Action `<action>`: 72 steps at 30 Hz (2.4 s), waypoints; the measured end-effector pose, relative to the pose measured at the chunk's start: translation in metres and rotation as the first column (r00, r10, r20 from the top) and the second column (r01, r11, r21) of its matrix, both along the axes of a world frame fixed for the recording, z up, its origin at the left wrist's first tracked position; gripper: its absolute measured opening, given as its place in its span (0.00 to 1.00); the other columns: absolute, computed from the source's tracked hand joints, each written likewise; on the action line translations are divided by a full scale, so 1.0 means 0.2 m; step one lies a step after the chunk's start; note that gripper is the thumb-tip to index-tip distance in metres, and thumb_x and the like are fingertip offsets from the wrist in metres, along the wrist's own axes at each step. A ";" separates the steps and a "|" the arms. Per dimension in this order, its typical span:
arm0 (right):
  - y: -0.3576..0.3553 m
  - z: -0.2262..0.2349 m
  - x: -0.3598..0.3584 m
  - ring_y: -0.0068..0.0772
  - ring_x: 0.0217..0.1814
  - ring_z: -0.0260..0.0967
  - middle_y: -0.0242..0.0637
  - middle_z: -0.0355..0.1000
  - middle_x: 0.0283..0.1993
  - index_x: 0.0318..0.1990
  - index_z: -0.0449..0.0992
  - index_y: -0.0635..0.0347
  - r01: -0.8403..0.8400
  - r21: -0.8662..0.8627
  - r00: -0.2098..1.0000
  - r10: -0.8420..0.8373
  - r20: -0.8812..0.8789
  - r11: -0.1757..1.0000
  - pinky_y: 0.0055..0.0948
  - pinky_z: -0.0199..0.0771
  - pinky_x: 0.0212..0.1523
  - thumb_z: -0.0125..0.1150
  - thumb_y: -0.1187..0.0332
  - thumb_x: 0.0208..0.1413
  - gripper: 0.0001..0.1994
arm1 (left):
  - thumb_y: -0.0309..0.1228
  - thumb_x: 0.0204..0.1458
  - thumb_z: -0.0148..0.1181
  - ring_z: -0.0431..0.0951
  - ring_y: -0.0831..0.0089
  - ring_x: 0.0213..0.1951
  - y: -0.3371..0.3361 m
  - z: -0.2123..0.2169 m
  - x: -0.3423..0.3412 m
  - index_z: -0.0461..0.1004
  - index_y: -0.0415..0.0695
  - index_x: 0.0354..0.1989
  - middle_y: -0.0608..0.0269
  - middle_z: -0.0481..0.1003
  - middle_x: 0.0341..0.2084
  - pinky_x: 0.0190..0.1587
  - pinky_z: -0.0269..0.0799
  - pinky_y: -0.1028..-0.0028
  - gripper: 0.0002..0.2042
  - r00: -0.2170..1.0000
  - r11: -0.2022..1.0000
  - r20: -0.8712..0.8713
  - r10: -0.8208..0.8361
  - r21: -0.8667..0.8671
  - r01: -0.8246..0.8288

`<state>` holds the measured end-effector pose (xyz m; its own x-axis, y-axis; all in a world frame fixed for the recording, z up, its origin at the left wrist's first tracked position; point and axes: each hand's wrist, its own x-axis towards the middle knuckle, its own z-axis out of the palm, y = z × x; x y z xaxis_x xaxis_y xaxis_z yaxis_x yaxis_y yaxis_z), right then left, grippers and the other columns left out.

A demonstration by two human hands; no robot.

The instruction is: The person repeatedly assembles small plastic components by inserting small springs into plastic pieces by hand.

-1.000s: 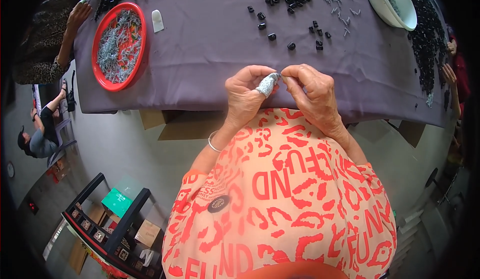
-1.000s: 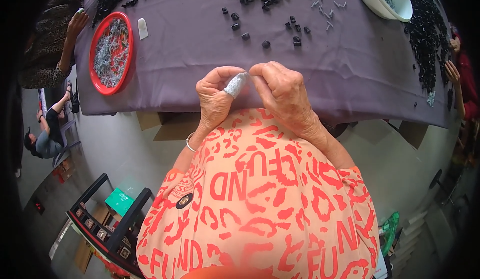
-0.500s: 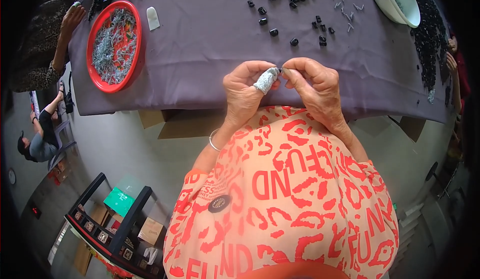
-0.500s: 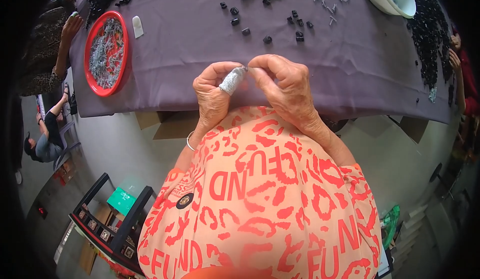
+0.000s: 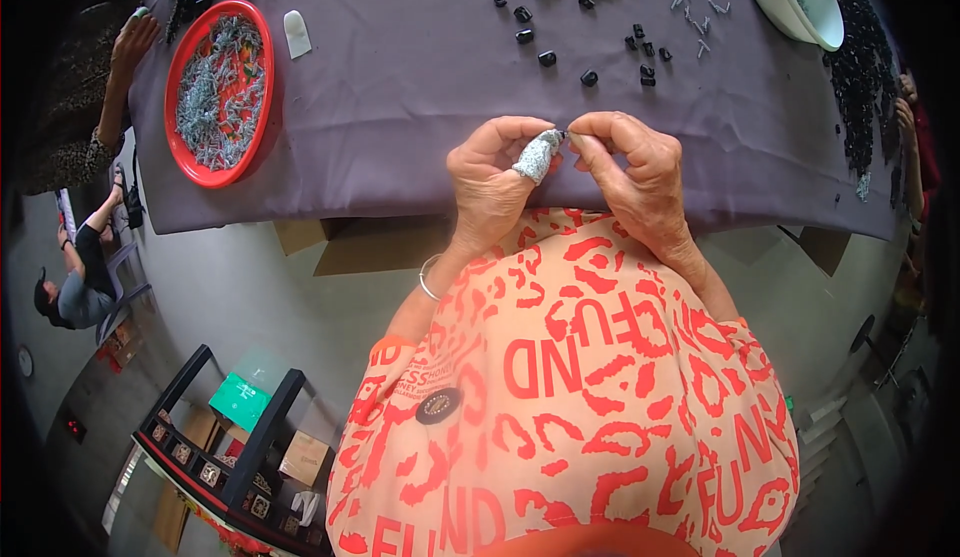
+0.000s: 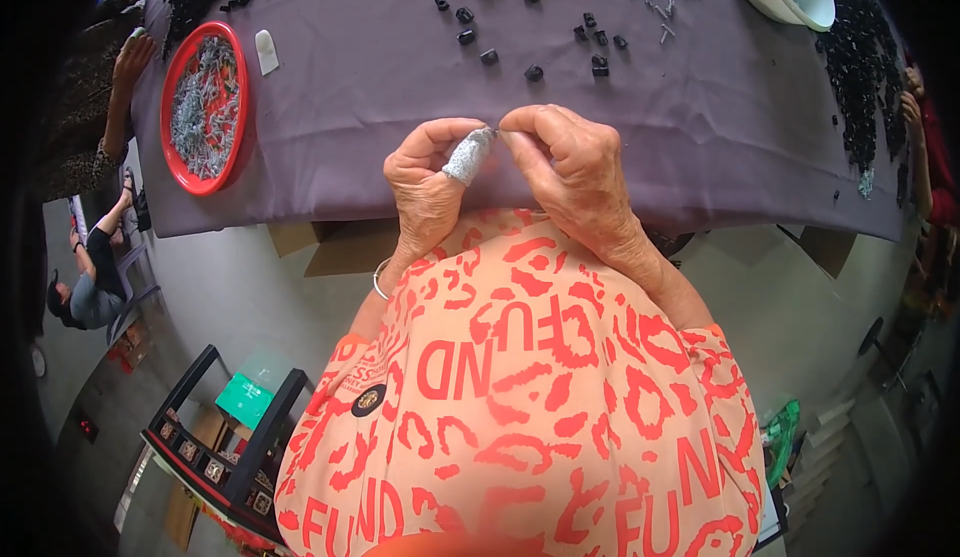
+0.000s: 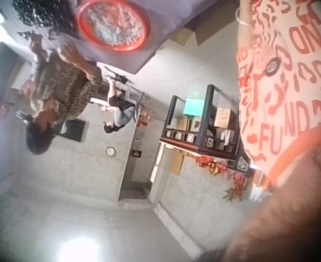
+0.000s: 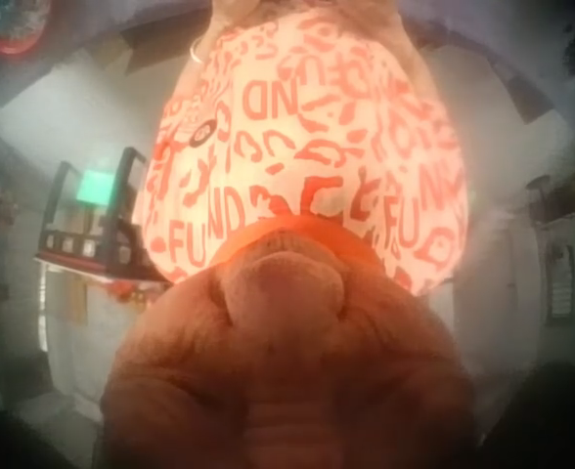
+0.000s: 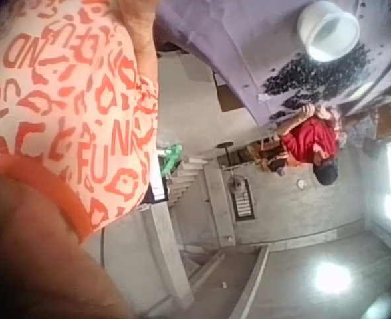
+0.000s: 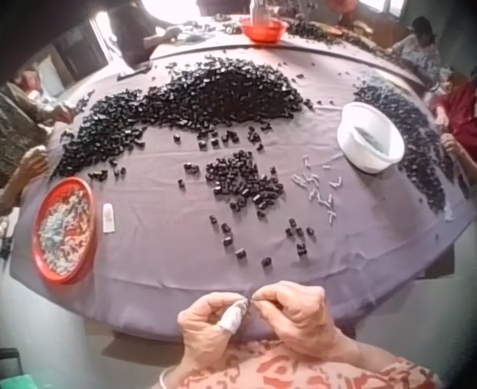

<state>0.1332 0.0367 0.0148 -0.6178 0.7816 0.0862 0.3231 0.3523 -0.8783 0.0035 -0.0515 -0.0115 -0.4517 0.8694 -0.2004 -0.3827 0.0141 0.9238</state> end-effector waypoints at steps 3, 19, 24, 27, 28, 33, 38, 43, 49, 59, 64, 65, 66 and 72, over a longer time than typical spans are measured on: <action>0.00 0.01 -0.01 0.22 0.26 0.72 0.36 0.74 0.28 0.34 0.74 0.68 -0.012 0.066 1.000 0.012 0.006 0.998 0.20 0.72 0.27 0.58 0.82 0.50 0.04 | 0.16 0.50 0.59 0.76 0.80 0.34 0.01 0.01 0.00 0.73 0.32 0.39 0.62 0.77 0.32 0.39 0.76 0.81 0.08 1.000 1.000 0.009 0.004 0.001 -0.004; 0.01 -0.02 0.02 0.15 0.28 0.67 0.31 0.72 0.28 0.34 0.73 0.68 -0.010 -0.302 0.998 -0.010 -0.064 0.953 0.16 0.68 0.29 0.57 0.78 0.54 0.02 | 0.16 0.49 0.59 0.76 0.81 0.31 0.00 0.02 0.00 0.75 0.34 0.37 0.63 0.77 0.29 0.35 0.74 0.82 0.07 0.999 0.997 0.031 -0.009 -0.070 0.011; 0.00 -0.03 0.00 0.16 0.25 0.67 0.30 0.72 0.25 0.34 0.73 0.67 -0.048 -0.237 0.996 0.030 -0.080 0.970 0.17 0.68 0.26 0.58 0.78 0.54 0.02 | 0.16 0.49 0.59 0.76 0.81 0.31 0.00 0.01 -0.01 0.74 0.34 0.37 0.63 0.77 0.29 0.34 0.74 0.82 0.07 0.997 0.999 0.079 -0.022 -0.042 0.026; 0.02 -0.04 0.00 0.16 0.26 0.67 0.31 0.71 0.27 0.35 0.73 0.67 -0.060 -0.286 0.996 0.040 -0.077 0.956 0.16 0.67 0.28 0.58 0.78 0.53 0.03 | 0.16 0.50 0.59 0.76 0.81 0.30 0.00 0.01 0.00 0.74 0.35 0.36 0.63 0.77 0.29 0.34 0.74 0.81 0.06 0.996 0.999 0.085 -0.017 -0.031 0.019; 0.03 -0.05 0.01 0.16 0.27 0.66 0.31 0.71 0.28 0.36 0.73 0.66 -0.064 -0.296 0.997 0.045 -0.068 0.953 0.16 0.67 0.28 0.58 0.79 0.53 0.03 | 0.16 0.50 0.59 0.76 0.81 0.30 0.01 0.01 -0.01 0.74 0.35 0.36 0.63 0.77 0.29 0.34 0.74 0.81 0.06 0.996 0.999 0.084 -0.016 -0.028 0.018; 0.16 -0.07 0.01 0.22 0.31 0.67 0.34 0.69 0.34 0.40 0.74 0.63 0.086 0.122 0.996 -0.081 -0.041 0.989 0.21 0.67 0.32 0.60 0.77 0.51 0.08 | 0.18 0.50 0.59 0.77 0.80 0.29 0.01 0.00 -0.02 0.74 0.36 0.37 0.63 0.77 0.29 0.33 0.74 0.82 0.06 0.997 0.999 0.079 -0.015 -0.037 0.018; 0.21 -0.14 -0.02 0.36 0.40 0.67 0.34 0.68 0.37 0.39 0.74 0.58 -0.021 0.534 0.947 -0.154 0.281 0.845 0.33 0.65 0.39 0.64 0.72 0.45 0.12 | 0.18 0.51 0.59 0.77 0.80 0.29 0.01 -0.02 -0.02 0.74 0.36 0.37 0.64 0.77 0.29 0.33 0.74 0.81 0.06 0.997 1.000 0.072 -0.012 0.000 0.012; 0.20 -0.14 -0.04 0.33 0.41 0.66 0.31 0.68 0.37 0.36 0.73 0.56 -0.042 0.606 0.943 -0.168 0.286 0.795 0.32 0.61 0.37 0.64 0.72 0.42 0.11 | 0.18 0.51 0.59 0.77 0.80 0.29 0.01 -0.02 -0.02 0.74 0.35 0.36 0.64 0.77 0.29 0.34 0.75 0.81 0.05 0.997 1.000 0.076 0.002 0.004 -0.002; 0.21 -0.14 -0.01 0.30 0.37 0.68 0.32 0.70 0.35 0.36 0.72 0.58 -0.090 0.556 0.982 -0.019 0.187 0.827 0.28 0.66 0.37 0.63 0.78 0.44 0.10 | 0.18 0.51 0.58 0.77 0.80 0.29 0.02 -0.03 -0.02 0.74 0.35 0.37 0.63 0.77 0.29 0.34 0.75 0.81 0.06 0.998 1.000 0.063 0.000 0.017 -0.001; 0.15 -0.10 0.07 0.25 0.34 0.73 0.37 0.75 0.36 0.42 0.73 0.61 -0.249 -0.763 0.887 -0.176 -0.427 0.597 0.23 0.74 0.36 0.60 0.78 0.52 0.09 | 0.19 0.51 0.58 0.76 0.79 0.30 0.02 0.00 -0.02 0.73 0.35 0.37 0.63 0.76 0.30 0.34 0.75 0.80 0.06 0.992 0.999 0.126 0.023 0.023 -0.026; 0.13 -0.11 0.09 0.27 0.35 0.73 0.39 0.75 0.37 0.43 0.73 0.63 -0.332 -0.802 0.835 -0.241 -0.495 0.497 0.25 0.74 0.36 0.59 0.78 0.53 0.09 | 0.19 0.52 0.58 0.76 0.80 0.30 0.01 0.04 -0.01 0.73 0.35 0.37 0.63 0.76 0.30 0.34 0.74 0.80 0.06 0.995 1.000 0.095 0.023 0.007 -0.023; 0.13 -0.10 0.09 0.27 0.36 0.73 0.39 0.75 0.37 0.42 0.73 0.64 -0.349 -0.804 0.824 -0.250 -0.508 0.482 0.25 0.74 0.36 0.58 0.78 0.54 0.09 | 0.18 0.51 0.58 0.76 0.80 0.30 0.01 0.06 -0.01 0.73 0.35 0.37 0.64 0.76 0.30 0.34 0.73 0.81 0.06 0.998 1.000 0.063 0.018 -0.005 -0.017; 0.13 -0.10 0.10 0.27 0.36 0.73 0.39 0.75 0.37 0.42 0.73 0.64 -0.351 -0.804 0.823 -0.252 -0.509 0.479 0.25 0.74 0.36 0.58 0.78 0.54 0.09 | 0.18 0.51 0.58 0.75 0.81 0.30 0.01 0.07 0.00 0.73 0.35 0.37 0.64 0.76 0.29 0.33 0.73 0.82 0.06 0.999 1.000 0.031 0.012 -0.018 -0.011; 0.10 -0.09 0.11 0.24 0.38 0.72 0.35 0.74 0.37 0.41 0.74 0.65 -0.226 -0.646 0.884 -0.124 -0.450 0.729 0.23 0.75 0.38 0.59 0.79 0.53 0.08 | 0.16 0.50 0.59 0.74 0.83 0.30 0.02 0.11 0.03 0.73 0.35 0.37 0.67 0.75 0.28 0.33 0.71 0.84 0.06 0.995 1.000 -0.101 0.010 -0.009 -0.011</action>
